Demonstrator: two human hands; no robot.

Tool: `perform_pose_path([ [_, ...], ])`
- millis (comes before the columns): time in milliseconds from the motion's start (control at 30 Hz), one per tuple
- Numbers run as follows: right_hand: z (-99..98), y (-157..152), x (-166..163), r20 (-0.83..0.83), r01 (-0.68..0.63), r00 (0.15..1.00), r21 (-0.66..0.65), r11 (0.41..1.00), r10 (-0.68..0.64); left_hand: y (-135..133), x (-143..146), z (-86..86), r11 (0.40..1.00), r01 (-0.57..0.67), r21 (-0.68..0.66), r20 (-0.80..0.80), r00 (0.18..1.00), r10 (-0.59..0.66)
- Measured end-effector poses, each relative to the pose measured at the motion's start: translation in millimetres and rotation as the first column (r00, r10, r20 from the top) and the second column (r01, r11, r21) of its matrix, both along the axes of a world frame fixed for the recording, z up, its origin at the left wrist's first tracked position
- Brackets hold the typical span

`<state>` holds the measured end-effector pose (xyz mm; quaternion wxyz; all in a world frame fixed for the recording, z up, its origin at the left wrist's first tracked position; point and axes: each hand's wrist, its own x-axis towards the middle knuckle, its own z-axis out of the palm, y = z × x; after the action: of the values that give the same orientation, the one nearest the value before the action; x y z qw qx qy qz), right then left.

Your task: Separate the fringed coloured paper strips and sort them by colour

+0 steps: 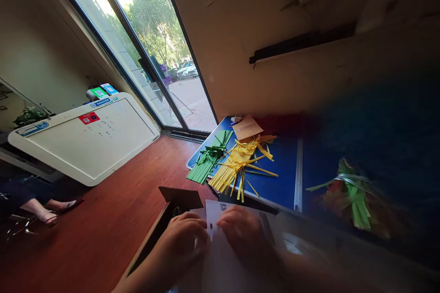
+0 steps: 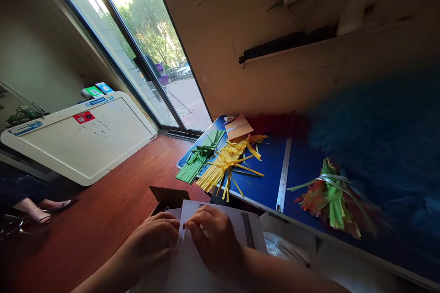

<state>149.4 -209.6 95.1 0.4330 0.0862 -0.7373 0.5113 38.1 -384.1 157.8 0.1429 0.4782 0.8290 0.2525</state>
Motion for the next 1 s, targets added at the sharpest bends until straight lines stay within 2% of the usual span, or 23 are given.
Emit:
perform_pose_path([
  [33, 1.1, 12.7, 13.7, 0.055, -0.045, 0.997, -0.053, 0.998, 0.048, -0.8, -1.8, 3.5, 1.000, 0.022, -0.001, -0.047, 0.999, -0.022],
  [67, 0.5, 28.8, 28.4, 0.101, -0.116, 0.988, -0.040, 0.992, 0.120, -2.5, -3.4, 10.0, 0.998, 0.058, 0.008, -0.103, 0.993, -0.056],
  [100, -1.4, 47.2, 43.0, 0.151, -0.177, 0.973, 0.011, 0.984, 0.173, -4.7, -4.4, 19.4, 0.994, 0.104, 0.017, -0.163, 0.982, -0.100],
  [133, -4.1, 66.4, 56.4, 0.284, -0.267, 0.932, 0.127, 0.955, 0.223, -6.9, -4.7, 30.7, 0.987, 0.157, 0.028, -0.226, 0.963, -0.147],
  [167, -6.7, 84.5, 67.8, 0.378, -0.301, 0.908, 0.279, 0.912, 0.184, -8.1, -4.1, 43.0, 0.978, 0.209, 0.018, -0.284, 0.939, -0.195],
  [200, -8.4, 99.6, 76.6, 0.388, -0.200, 0.921, 0.394, 0.897, 0.035, -7.6, -2.7, 54.9, 0.968, 0.250, -0.003, -0.330, 0.914, -0.237],
  [267, -6.6, 115.1, 86.4, 0.354, 0.021, 0.906, 0.509, 0.861, -0.231, 0.7, 2.0, 72.5, 0.950, 0.307, -0.054, -0.390, 0.870, -0.303],
  [333, 1.1, 109.1, 87.0, 0.283, 0.174, 0.891, 0.508, 0.844, -0.354, 19.1, 7.6, 77.7, 0.947, 0.315, -0.071, -0.418, 0.852, -0.315],
  [433, 9.6, 79.2, 77.5, 0.037, 0.224, 0.961, 0.486, 0.845, -0.276, 55.1, 13.0, 68.6, 0.965, 0.257, -0.049, -0.394, 0.883, -0.255],
  [500, 4.8, 62.4, 70.0, -0.065, 0.184, 0.982, 0.481, 0.857, -0.175, 75.6, 11.4, 60.8, 0.970, 0.233, -0.065, -0.338, 0.910, -0.241],
  [567, -8.6, 53.6, 64.7, -0.038, 0.167, 0.984, 0.511, 0.843, -0.172, 89.5, 6.9, 56.5, 0.967, 0.243, -0.078, -0.262, 0.931, -0.256],
  [667, -32.9, 49.1, 61.8, 0.024, 0.236, 0.947, 0.624, 0.745, -0.320, 100.5, 3.7, 57.8, 0.974, 0.211, -0.087, -0.171, 0.960, -0.224],
  [733, -42.2, 49.7, 63.5, 0.066, 0.206, 0.941, 0.664, 0.719, -0.332, 103.7, 7.4, 63.8, 0.979, 0.169, -0.116, -0.169, 0.968, -0.187],
  [767, -43.2, 51.5, 65.6, 0.099, 0.155, 0.952, 0.663, 0.732, -0.291, 103.7, 10.4, 68.1, 0.975, 0.170, -0.143, -0.172, 0.966, -0.194],
  [833, -38.2, 58.7, 72.2, 0.178, 0.031, 0.969, 0.605, 0.796, -0.173, 99.2, 17.0, 76.7, 0.958, 0.212, -0.192, -0.146, 0.959, -0.242],
  [933, -23.2, 72.9, 85.8, 0.354, -0.079, 0.933, 0.365, 0.928, -0.059, 82.8, 23.0, 80.8, 0.919, 0.323, -0.225, 0.026, 0.945, -0.326],
  [1000, -16.7, 79.7, 94.3, 0.468, -0.086, 0.884, 0.167, 0.982, -0.002, 71.7, 23.7, 75.0, 0.905, 0.362, -0.223, 0.148, 0.930, -0.336],
])
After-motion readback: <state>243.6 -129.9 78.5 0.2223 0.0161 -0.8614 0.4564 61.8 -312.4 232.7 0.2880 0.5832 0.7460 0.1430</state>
